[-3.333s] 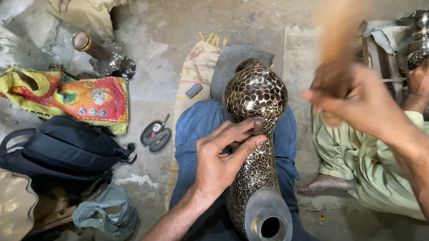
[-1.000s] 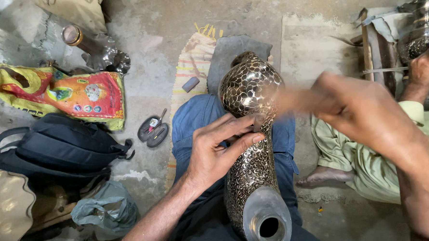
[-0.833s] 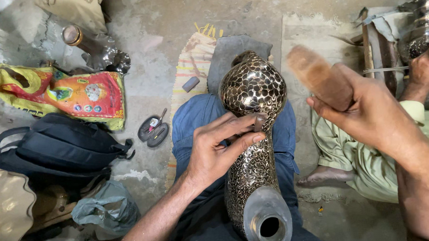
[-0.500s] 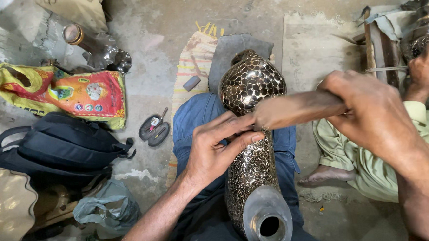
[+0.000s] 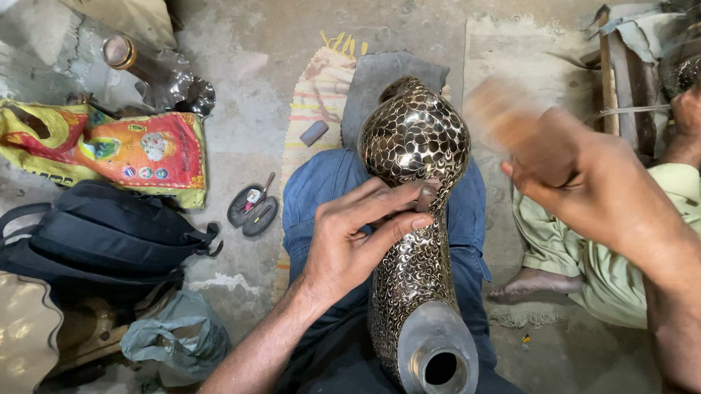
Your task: The person sits on the floor and uses a wooden mallet to repeatedly strike a metal chisel placed against a brass-colored vessel, creating a textured pattern on its surface. The person rotates the vessel to work on different sections.
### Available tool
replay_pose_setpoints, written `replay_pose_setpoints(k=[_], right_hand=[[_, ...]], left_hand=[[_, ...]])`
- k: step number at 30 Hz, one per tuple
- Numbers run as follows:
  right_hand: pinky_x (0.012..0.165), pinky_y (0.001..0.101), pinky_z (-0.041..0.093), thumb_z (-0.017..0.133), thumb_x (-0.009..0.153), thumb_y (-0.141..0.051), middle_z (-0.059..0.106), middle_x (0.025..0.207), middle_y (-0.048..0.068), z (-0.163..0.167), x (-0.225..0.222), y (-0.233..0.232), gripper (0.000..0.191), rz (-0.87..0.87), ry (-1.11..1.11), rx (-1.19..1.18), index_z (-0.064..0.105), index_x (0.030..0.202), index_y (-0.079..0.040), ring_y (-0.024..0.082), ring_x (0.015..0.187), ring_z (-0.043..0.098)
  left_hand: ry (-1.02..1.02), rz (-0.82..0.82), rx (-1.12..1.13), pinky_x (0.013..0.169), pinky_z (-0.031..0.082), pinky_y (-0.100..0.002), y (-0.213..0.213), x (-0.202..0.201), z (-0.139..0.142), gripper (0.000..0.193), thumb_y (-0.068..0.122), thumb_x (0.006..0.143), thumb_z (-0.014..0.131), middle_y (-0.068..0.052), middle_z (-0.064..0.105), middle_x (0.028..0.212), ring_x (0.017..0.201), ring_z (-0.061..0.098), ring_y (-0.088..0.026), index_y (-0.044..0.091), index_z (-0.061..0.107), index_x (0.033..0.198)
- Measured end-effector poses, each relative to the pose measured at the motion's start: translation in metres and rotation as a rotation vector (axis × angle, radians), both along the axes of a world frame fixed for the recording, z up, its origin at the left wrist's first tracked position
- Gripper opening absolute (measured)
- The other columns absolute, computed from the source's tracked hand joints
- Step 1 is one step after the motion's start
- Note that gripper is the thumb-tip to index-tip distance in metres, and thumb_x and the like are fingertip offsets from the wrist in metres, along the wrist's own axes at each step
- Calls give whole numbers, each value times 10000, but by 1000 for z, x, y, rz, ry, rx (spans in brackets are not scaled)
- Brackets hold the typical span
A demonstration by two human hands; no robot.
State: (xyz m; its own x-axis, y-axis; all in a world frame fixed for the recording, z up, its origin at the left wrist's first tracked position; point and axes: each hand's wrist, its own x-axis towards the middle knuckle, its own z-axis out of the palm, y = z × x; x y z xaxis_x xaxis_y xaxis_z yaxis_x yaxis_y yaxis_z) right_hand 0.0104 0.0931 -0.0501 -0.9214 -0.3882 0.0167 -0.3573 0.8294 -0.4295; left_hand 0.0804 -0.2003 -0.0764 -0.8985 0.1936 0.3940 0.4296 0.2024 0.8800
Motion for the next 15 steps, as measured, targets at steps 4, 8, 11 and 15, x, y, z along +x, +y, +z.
replay_pose_setpoints(k=[4,8,11,15], right_hand=[[760,381,619,772,850,-190,695,956,60,-3,-2,1,372,45,46,-17,591,1151,-68,185,837,718],[835,428,594,800,844,-158,729,899,79,-4,-3,-1,365,129,271,409,620,1152,-80,223,832,729],[748,374,638,777,836,-132,698,1039,108,-2,-3,-1,403,-74,-77,-174,561,1163,-41,210,890,723],[802,378,572,799,804,-153,695,927,35,0,-1,0,418,81,180,187,597,1163,-82,174,830,676]], left_hand=[[10,-23,22,802,599,-292,1,-3,0,315,87,945,773,-107,752,1129,964,741,-170,7,710,1244],[-46,33,-65,723,578,-297,0,-4,-1,293,86,905,816,-104,761,1019,854,738,-176,5,746,1177],[0,-34,26,807,610,-292,1,-3,-1,328,81,946,761,-108,752,1138,977,754,-174,-2,702,1257],[15,1,-4,800,596,-289,4,-2,-2,305,80,929,793,-105,746,1093,945,746,-179,-9,715,1209]])
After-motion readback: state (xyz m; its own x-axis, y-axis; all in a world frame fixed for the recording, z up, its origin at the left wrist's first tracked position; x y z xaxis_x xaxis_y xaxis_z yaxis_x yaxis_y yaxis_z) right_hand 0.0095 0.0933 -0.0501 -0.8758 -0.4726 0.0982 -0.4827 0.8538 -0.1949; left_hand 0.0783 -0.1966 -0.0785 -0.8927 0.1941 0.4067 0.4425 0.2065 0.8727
